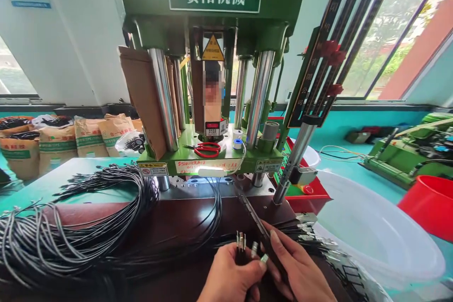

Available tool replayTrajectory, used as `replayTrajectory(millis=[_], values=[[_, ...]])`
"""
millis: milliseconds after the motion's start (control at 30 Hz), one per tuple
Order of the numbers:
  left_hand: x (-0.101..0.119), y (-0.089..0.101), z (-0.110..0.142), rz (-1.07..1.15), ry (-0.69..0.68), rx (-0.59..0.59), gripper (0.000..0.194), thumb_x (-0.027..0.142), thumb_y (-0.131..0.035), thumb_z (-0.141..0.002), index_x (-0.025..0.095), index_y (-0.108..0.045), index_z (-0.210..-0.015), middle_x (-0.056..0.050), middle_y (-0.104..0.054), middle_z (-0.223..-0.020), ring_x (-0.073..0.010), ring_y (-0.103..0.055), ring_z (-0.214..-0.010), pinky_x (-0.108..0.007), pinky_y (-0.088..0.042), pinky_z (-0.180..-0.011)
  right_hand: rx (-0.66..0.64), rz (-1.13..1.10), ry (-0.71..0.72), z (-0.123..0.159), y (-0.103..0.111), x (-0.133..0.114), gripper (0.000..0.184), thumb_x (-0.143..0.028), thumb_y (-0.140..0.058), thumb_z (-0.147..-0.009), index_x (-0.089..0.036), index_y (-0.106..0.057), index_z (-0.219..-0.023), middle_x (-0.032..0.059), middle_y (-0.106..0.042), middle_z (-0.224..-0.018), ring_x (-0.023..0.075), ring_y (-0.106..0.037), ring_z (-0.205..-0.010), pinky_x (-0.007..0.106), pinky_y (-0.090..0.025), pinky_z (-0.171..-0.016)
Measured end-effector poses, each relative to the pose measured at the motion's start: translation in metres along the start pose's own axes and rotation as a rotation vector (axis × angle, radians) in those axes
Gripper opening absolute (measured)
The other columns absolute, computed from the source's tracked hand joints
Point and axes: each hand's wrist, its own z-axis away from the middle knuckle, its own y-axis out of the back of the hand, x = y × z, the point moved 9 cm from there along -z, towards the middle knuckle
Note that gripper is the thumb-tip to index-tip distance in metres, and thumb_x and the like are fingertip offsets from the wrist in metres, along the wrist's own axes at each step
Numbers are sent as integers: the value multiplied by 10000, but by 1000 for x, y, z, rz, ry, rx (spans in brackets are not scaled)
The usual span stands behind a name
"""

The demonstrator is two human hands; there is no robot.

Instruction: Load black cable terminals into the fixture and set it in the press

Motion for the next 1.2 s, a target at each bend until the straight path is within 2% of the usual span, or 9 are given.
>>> replayTrajectory(millis=[133, 300, 600, 700, 833, 900, 1000, 1100, 1200], values=[[7, -4, 4, -51, -24, -37, 330, 414, -717, -612, 172, -499, -667, 69, -451, -394, -61, -389, -308, -167, -309, -292, 52, 42, 37, 3, -2, -7, 641, -590, -554, -809, -181, -504, -1299, -96, -397, -405, 39, -264, -332, 127, -192, -295], [9, -9, 4, -13, -24, -81, 292, 371, -705, -619, 164, -501, -639, 42, -512, -453, -52, -402, -313, -161, -317, -288, 60, 86, 35, 8, -1, -8, 653, -606, -556, -795, -178, -523, -1288, -103, -369, -390, 43, -260, -328, 128, -180, -295], [9, -10, 6, -31, -12, -73, 242, 335, -672, -614, 172, -493, -613, 65, -460, -401, -52, -372, -291, -162, -299, -282, 56, 156, 58, 6, -1, -10, 617, -599, -563, -792, -208, -559, -1269, -85, -395, -410, 56, -284, -331, 152, -195, -295], [10, -10, 5, -37, -19, -57, 241, 343, -665, -614, 171, -497, -615, 66, -447, -393, -55, -372, -299, -168, -296, -289, 74, 186, 91, 6, 0, -13, 575, -596, -586, -772, -237, -610, -1221, -45, -507, -476, 83, -377, -364, 176, -270, -301], [6, -6, 5, -72, 15, -2, 259, 346, -691, -606, 166, -507, -632, 61, -447, -370, -67, -385, -312, -180, -299, -311, 75, 197, 207, 4, -1, -18, 553, -592, -634, -731, -251, -656, -1166, 14, -642, -673, 135, -530, -526, 206, -413, -404], [6, -4, 5, -35, 13, -15, 303, 370, -725, -588, 158, -512, -631, 43, -477, -391, -77, -416, -332, -196, -330, -336, 55, 159, 170, 4, -2, -14, 583, -598, -627, -735, -235, -638, -1190, -4, -599, -589, 105, -469, -446, 191, -365, -361], [9, -1, 8, 156, -8, -63, 393, 401, -791, -537, 129, -560, -700, 2, -575, -548, -97, -518, -443, -235, -437, -445, 66, 40, 43, 9, 3, -5, 626, -596, -624, -743, -230, -578, -1248, -77, -443, -452, 50, -306, -346, 142, -223, -305], [7, 5, 11, 314, 31, -67, 450, 383, -811, -551, 125, -586, -843, -1, -601, -679, -100, -570, -560, -250, -488, -554, 132, -23, -13, 17, 14, -6, 658, -577, -674, -710, -249, -551, -1266, -88, -427, -467, 45, -314, -363, 111, -194, -300], [5, 7, 9, 233, 24, -32, 438, 418, -787, -579, 140, -550, -820, 16, -586, -615, -85, -531, -471, -205, -426, -438, 135, -16, -21, 19, 17, -8, 694, -595, -676, -695, -224, -555, -1268, -88, -414, -439, 50, -317, -359, 109, -208, -287]])
